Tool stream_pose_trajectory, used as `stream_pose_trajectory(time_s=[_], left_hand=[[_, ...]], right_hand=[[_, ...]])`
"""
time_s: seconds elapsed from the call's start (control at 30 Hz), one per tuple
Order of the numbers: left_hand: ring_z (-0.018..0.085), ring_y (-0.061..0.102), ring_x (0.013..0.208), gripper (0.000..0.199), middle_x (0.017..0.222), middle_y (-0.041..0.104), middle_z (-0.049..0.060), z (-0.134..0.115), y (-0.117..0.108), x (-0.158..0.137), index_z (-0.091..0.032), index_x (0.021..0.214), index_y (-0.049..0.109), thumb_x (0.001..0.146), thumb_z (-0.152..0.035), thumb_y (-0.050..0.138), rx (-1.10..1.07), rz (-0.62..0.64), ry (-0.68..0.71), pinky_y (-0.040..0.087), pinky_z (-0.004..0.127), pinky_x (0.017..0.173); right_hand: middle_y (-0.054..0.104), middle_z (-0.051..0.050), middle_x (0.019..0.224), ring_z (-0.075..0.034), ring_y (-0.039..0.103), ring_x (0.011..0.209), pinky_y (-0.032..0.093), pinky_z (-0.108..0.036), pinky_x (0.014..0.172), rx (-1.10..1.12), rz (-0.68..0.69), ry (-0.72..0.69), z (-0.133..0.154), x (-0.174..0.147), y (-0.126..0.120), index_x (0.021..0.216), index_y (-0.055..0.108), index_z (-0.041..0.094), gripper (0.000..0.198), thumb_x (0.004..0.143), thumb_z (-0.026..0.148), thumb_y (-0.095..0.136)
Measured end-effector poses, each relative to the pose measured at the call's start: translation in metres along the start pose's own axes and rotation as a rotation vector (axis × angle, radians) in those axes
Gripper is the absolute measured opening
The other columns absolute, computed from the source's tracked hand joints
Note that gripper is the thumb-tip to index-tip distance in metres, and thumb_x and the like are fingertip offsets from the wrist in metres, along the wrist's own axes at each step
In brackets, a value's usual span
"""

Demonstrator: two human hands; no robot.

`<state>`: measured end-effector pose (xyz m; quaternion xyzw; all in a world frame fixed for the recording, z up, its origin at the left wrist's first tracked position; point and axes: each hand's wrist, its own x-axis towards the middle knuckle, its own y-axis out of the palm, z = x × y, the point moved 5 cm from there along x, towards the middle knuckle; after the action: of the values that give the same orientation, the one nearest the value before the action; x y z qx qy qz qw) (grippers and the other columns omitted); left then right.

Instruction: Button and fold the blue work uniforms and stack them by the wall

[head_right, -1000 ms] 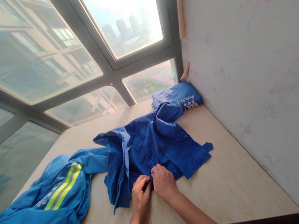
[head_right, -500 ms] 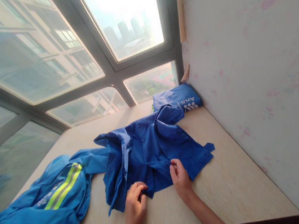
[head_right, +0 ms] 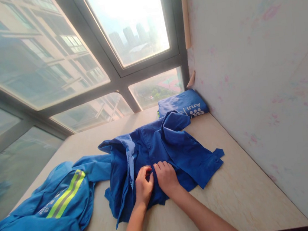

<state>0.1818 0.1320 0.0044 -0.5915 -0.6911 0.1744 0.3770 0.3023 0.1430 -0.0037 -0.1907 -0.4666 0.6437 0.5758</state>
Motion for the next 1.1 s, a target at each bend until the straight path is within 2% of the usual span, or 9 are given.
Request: stream_pose_trajectory(time_s=[0.1,0.2,0.37,0.43,0.5,0.57,0.73,0.9,1.1], left_hand=[[0.021,0.064,0.096,0.020,0.103,0.065,0.009,0.007,0.004,0.002,-0.018,0.101,0.063,0.084,-0.023,0.054,-0.014,0.034,-0.004,0.056,0.035,0.077],[0.021,0.064,0.099,0.023,0.107,0.066,0.009,0.012,0.007,0.002,-0.018,0.104,0.065,0.084,-0.021,0.054,-0.049,0.071,-0.003,0.056,0.035,0.080],[0.020,0.065,0.098,0.031,0.104,0.069,0.009,0.020,0.010,0.002,-0.017,0.105,0.066,0.086,-0.013,0.042,-0.079,0.050,-0.020,0.054,0.039,0.089],[0.020,0.065,0.097,0.031,0.103,0.069,0.009,0.020,0.011,0.002,-0.017,0.104,0.065,0.086,-0.013,0.040,-0.076,0.042,-0.028,0.054,0.040,0.090],[0.020,0.065,0.096,0.027,0.100,0.069,0.009,0.018,0.011,0.001,-0.017,0.100,0.066,0.087,-0.015,0.042,-0.065,0.043,-0.032,0.054,0.040,0.089],[0.021,0.064,0.096,0.022,0.099,0.068,0.009,0.013,0.010,0.001,-0.017,0.097,0.066,0.087,-0.018,0.047,-0.055,0.056,-0.027,0.053,0.041,0.089],[0.024,0.059,0.109,0.026,0.115,0.064,0.010,0.002,0.011,0.000,-0.019,0.109,0.066,0.085,-0.027,0.058,0.005,0.126,0.043,0.048,0.042,0.097],[0.021,0.062,0.085,0.029,0.096,0.066,0.007,0.011,0.013,-0.002,-0.017,0.106,0.064,0.085,-0.036,0.060,0.018,0.102,-0.048,0.053,0.036,0.077],[0.018,0.063,0.079,0.022,0.089,0.066,0.005,0.010,0.013,-0.004,-0.017,0.096,0.068,0.089,-0.028,0.052,-0.031,0.163,-0.031,0.051,0.030,0.073]], right_hand=[[0.065,-0.006,0.090,-0.020,0.059,0.085,0.043,-0.030,0.077,0.126,-0.031,0.049,-0.018,0.003,0.004,0.098,0.066,0.021,0.025,0.093,0.010,0.044],[0.064,-0.005,0.095,-0.019,0.058,0.089,0.043,-0.029,0.080,0.228,-0.037,0.014,-0.018,-0.003,-0.004,0.102,0.064,0.021,0.023,0.093,0.012,0.044],[0.063,-0.008,0.101,-0.025,0.053,0.094,0.040,-0.035,0.082,0.127,0.034,-0.099,0.002,-0.019,-0.009,0.108,0.062,0.021,0.028,0.082,0.029,0.065],[0.062,-0.008,0.096,-0.025,0.053,0.091,0.039,-0.035,0.079,0.078,0.049,-0.099,0.003,-0.023,-0.004,0.101,0.063,0.020,0.018,0.083,0.025,0.062],[0.061,-0.007,0.089,-0.023,0.053,0.086,0.039,-0.034,0.077,0.102,0.034,-0.071,-0.002,-0.024,0.001,0.090,0.063,0.020,0.011,0.089,0.019,0.052],[0.061,-0.005,0.085,-0.021,0.054,0.084,0.040,-0.032,0.076,0.208,-0.024,-0.012,-0.011,-0.023,0.003,0.086,0.061,0.021,0.020,0.094,0.017,0.043],[0.061,-0.005,0.088,-0.019,0.057,0.084,0.044,-0.030,0.078,0.449,-0.140,0.081,-0.029,-0.019,0.005,0.089,0.058,0.020,0.022,0.098,0.021,0.038],[0.062,-0.006,0.092,-0.019,0.059,0.086,0.045,-0.030,0.078,0.493,-0.127,0.090,-0.028,-0.020,0.010,0.094,0.057,0.020,0.023,0.099,0.021,0.035],[0.063,-0.005,0.089,-0.019,0.061,0.084,0.046,-0.030,0.078,0.435,-0.064,0.060,-0.020,-0.020,0.004,0.094,0.059,0.020,0.021,0.098,0.024,0.039]])
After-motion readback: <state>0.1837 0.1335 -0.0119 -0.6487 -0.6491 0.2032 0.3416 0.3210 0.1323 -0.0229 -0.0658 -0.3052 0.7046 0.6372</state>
